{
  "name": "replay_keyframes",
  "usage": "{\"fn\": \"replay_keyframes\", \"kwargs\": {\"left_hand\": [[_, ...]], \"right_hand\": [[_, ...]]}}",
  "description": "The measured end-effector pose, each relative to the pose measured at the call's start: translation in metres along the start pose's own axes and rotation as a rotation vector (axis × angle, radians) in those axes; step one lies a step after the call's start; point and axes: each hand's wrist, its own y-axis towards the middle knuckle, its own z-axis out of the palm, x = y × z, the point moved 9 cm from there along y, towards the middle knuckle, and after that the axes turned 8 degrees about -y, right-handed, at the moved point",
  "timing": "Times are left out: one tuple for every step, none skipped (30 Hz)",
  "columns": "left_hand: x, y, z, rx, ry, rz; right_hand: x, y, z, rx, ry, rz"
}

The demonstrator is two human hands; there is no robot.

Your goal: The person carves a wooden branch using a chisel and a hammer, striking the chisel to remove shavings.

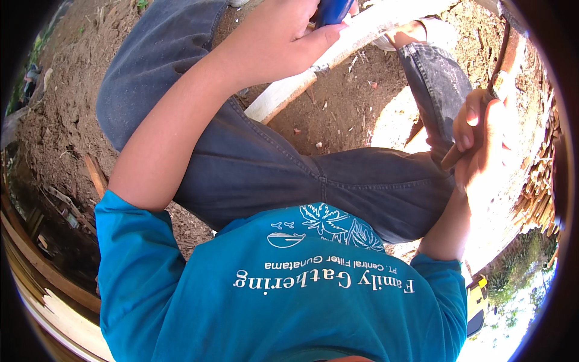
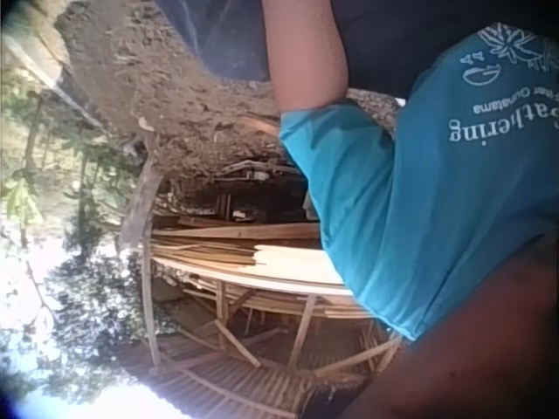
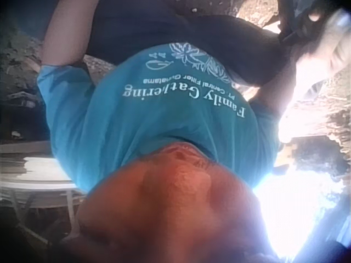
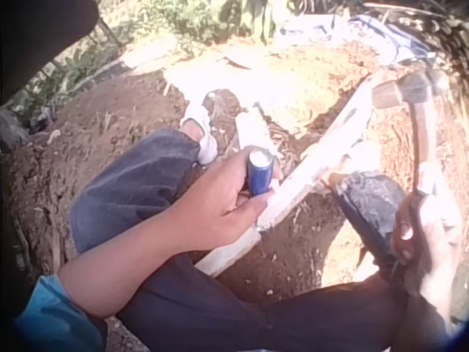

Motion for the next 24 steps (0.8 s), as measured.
{"fn": "replay_keyframes", "kwargs": {"left_hand": [[0.004,0.001,0.001,0.002,-0.037,0.000],[0.009,0.002,0.001,0.004,-0.074,0.001],[0.010,0.002,0.001,0.009,-0.079,0.049],[0.010,0.002,0.001,0.013,-0.083,0.097],[0.008,0.001,0.001,0.017,-0.088,0.145],[0.005,0.002,0.002,0.041,0.011,0.125],[-0.001,0.003,0.001,0.066,0.109,0.105],[-0.004,0.004,0.001,0.089,0.208,0.085],[-0.004,0.003,0.000,0.084,0.197,0.087],[-0.003,0.002,0.000,0.078,0.185,0.089],[-0.004,0.002,-0.001,0.073,0.174,0.091],[-0.003,0.001,-0.001,0.072,0.161,0.055],[-0.005,0.000,0.000,0.071,0.149,0.020],[-0.005,-0.002,0.001,0.070,0.137,-0.015],[-0.008,-0.004,0.003,0.094,0.074,0.015],[-0.011,-0.006,0.006,0.118,0.012,0.045],[-0.013,-0.010,0.008,0.140,-0.049,0.074],[-0.010,-0.011,0.009,0.164,-0.053,0.080],[-0.005,-0.011,0.009,0.187,-0.055,0.086],[0.000,-0.014,0.009,0.207,-0.056,0.090],[0.003,-0.021,0.006,0.166,0.036,0.127],[0.008,-0.021,0.009,0.150,0.092,0.180],[0.012,-0.020,0.011,0.132,0.146,0.233],[0.013,-0.019,0.013,0.157,0.125,0.240]], "right_hand": [[0.001,-0.001,0.003,-0.006,-0.006,0.001],[0.001,0.000,0.004,-0.008,-0.006,0.006],[0.001,-0.001,0.005,-0.010,-0.007,0.007],[0.001,-0.001,0.006,-0.007,-0.007,0.006],[0.001,-0.001,0.008,-0.011,-0.010,0.005],[0.001,-0.002,0.008,-0.014,-0.015,0.006],[0.002,-0.002,0.008,-0.019,-0.019,0.007],[0.003,-0.003,0.008,-0.025,-0.025,0.009],[0.004,-0.003,0.008,-0.027,-0.026,0.008],[0.005,-0.003,0.008,-0.032,-0.032,0.007],[0.007,-0.003,0.007,-0.040,-0.039,0.008],[0.009,-0.003,0.007,-0.039,-0.049,0.003],[0.012,-0.004,0.007,-0.038,-0.061,-0.007],[0.018,-0.006,0.012,0.013,-0.059,-0.060],[0.024,-0.008,0.018,0.065,-0.050,-0.113],[0.030,-0.013,0.023,0.117,-0.041,-0.169],[0.034,-0.016,0.029,0.120,-0.164,-0.141],[0.042,-0.021,0.037,0.122,-0.289,-0.116],[0.045,-0.022,0.042,0.125,-0.413,-0.091],[0.026,-0.023,0.038,0.159,-0.530,0.017],[0.007,-0.024,0.034,0.207,-0.651,0.119],[0.015,-0.028,0.030,0.209,-0.551,-0.007],[0.027,-0.032,0.028,0.210,-0.453,-0.132],[0.026,-0.031,0.031,0.208,-0.476,-0.110]]}}
